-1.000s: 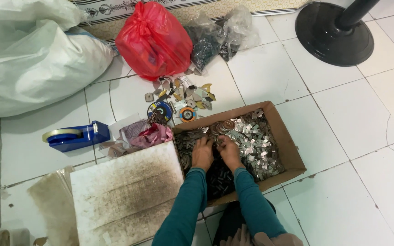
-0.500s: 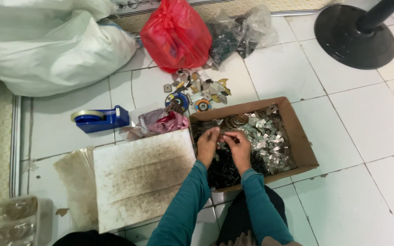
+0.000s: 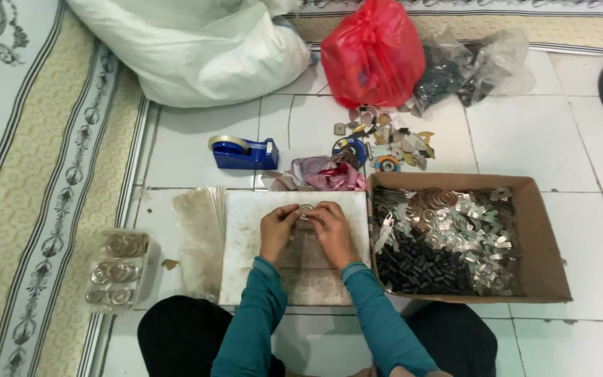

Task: Packing small metal medals or keychains into plastic bags and sealing them with tape.

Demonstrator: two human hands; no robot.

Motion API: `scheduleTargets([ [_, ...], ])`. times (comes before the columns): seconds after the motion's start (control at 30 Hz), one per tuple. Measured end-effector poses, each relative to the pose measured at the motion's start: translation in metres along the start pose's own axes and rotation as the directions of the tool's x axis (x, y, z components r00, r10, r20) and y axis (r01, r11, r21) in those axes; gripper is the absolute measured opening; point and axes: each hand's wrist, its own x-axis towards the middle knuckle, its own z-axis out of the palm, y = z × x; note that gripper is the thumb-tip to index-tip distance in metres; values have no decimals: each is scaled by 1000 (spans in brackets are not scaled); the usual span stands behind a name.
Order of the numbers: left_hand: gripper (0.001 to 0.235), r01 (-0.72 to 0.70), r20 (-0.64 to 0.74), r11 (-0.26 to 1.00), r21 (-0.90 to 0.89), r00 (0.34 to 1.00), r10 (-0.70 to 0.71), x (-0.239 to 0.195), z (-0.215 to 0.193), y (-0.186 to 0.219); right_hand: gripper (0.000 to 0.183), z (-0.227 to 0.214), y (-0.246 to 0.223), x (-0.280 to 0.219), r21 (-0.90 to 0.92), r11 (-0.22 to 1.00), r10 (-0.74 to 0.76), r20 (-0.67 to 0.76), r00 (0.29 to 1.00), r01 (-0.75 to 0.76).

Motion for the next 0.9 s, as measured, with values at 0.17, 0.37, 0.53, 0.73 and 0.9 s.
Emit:
scheduleTargets([
  [0.17, 25, -48, -76, 978, 203, 995, 65, 2, -23, -11, 17, 33, 10, 2, -131, 991, 22, 170, 985, 1],
  [0.37, 24, -92, -23, 843, 529, 992, 122, -20, -19, 23, 20, 29, 14, 7, -216, 976, 90, 251, 964, -34],
  [0.53, 23, -103, 1, 751, 653, 991, 135, -20, -11, 25, 21, 19, 23, 7, -259, 965, 128, 333, 934, -39],
  [0.73, 30, -215, -3, 575, 789, 935, 354, -20, 38, 35, 13, -45, 52, 7, -309, 948, 124, 158, 980, -70],
  [0.9, 27, -641, 260, 562, 523, 748, 610, -28, 152, 44, 17, -150, 108, 7, -347, 917, 183, -79, 980, -199],
])
